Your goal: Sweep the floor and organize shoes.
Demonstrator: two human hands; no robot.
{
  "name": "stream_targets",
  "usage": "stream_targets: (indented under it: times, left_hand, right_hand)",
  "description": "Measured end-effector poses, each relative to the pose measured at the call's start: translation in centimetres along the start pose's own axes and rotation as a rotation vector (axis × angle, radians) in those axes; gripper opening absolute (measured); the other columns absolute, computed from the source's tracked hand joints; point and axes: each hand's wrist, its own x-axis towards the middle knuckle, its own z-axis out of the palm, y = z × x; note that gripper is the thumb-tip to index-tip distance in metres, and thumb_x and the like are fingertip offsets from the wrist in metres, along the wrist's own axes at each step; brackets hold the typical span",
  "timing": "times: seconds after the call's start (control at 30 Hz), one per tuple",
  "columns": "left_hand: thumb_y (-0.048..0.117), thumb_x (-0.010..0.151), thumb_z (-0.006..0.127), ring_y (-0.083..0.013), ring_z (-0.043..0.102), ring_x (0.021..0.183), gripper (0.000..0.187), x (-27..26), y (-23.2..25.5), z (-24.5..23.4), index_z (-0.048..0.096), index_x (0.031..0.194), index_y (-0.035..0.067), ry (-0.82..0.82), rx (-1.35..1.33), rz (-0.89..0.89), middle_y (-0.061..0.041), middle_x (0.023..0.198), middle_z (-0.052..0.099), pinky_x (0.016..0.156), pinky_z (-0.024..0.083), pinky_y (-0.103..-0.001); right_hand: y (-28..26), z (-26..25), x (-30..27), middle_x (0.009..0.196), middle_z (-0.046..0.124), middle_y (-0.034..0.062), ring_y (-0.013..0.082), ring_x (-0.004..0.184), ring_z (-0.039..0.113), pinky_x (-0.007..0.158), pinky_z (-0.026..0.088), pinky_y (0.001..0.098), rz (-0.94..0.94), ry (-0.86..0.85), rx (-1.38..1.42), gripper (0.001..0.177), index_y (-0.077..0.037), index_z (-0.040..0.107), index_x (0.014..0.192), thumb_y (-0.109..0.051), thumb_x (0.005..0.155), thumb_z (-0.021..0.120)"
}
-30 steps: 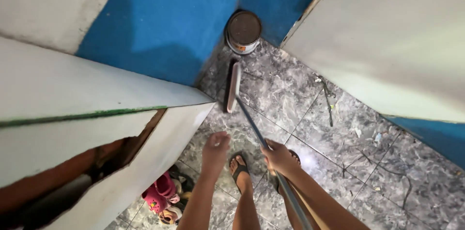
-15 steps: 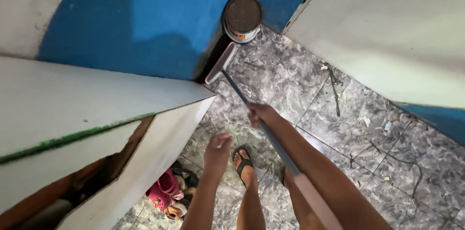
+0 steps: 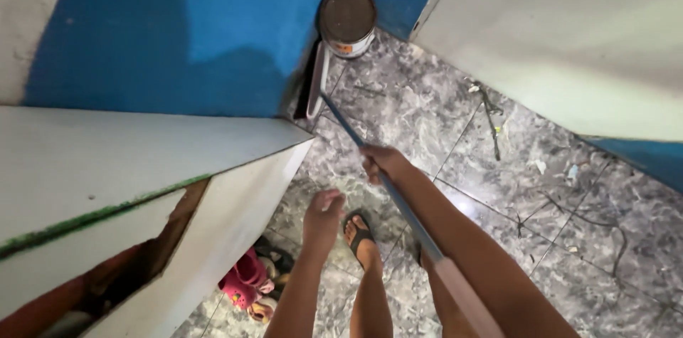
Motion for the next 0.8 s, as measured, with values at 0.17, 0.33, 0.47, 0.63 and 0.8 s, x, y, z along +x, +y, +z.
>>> stream_targets:
  times: [0.17, 0.33, 0.47, 0.63, 0.8]
  left_hand:
    - [0.023, 0.088, 0.073, -0.0145, 0.069, 0.079, 0.032, 0.0, -0.4, 0.0, 0.07, 0.112, 0.002, 0.005, 0.019, -0.002, -0.008, 0.102, 0.073, 0.071, 0.057, -0.03]
    - [0.026, 0.091, 0.073, -0.0158, 0.068, 0.078, 0.031, -0.8, 0.8, 0.0, 0.069, 0.113, 0.004, -0.033, -0.018, 0.007, -0.01, 0.1, 0.071, 0.069, 0.054, -0.03]
    - [0.025, 0.089, 0.072, -0.0154, 0.07, 0.082, 0.031, -1.1, 1.8, 1.3, 0.07, 0.112, 0.004, -0.072, 0.024, 0.044, -0.009, 0.101, 0.074, 0.071, 0.058, -0.03]
    - [0.026, 0.09, 0.071, -0.0169, 0.071, 0.081, 0.033, -1.1, 1.3, 2.7, 0.069, 0.114, 0.003, -0.076, 0.072, 0.027, -0.01, 0.1, 0.075, 0.072, 0.058, -0.031]
    - [0.024, 0.091, 0.072, -0.0136, 0.07, 0.092, 0.03, -0.1, -0.8, 2.3, 0.069, 0.111, 0.001, -0.098, -0.057, 0.065, -0.01, 0.107, 0.073, 0.076, 0.061, -0.031]
  right_hand:
    - [4.5, -7.6, -7.7, 0.048, 0.043, 0.0009, 0.016, 0.034, 0.036, 0.031, 0.027, 0.034, -0.084, -0.149, 0.089, 0.039, -0.011, 0.048, 0.075, -0.035, 0.105, 0.059]
    - [4.3, -3.2, -17.4, 0.059, 0.046, -0.006, 0.0055, 0.04, 0.033, 0.035, 0.025, 0.026, 0.024, 0.278, 0.227, 0.01, -0.02, 0.055, 0.095, -0.025, 0.105, 0.057]
    - [4.4, 1.0, -15.7, 0.056, 0.043, -0.0031, 0.0099, 0.039, 0.033, 0.035, 0.028, 0.0276, -0.048, 0.254, 0.012, 0.019, -0.016, 0.064, 0.116, -0.022, 0.101, 0.054]
    - [5.6, -1.8, -2.4, 0.057, 0.047, 0.0043, 0.017, 0.04, 0.04, 0.037, 0.036, 0.0332, -0.129, 0.079, -0.001, 0.026, 0.0, 0.054, 0.121, -0.021, 0.106, 0.056]
    - [3.5, -7.4, -9.1, 0.044, 0.037, 0.0007, 0.0151, 0.03, 0.032, 0.03, 0.027, 0.0341, -0.159, -0.086, -0.194, 0.05, -0.013, 0.042, 0.062, -0.036, 0.105, 0.047]
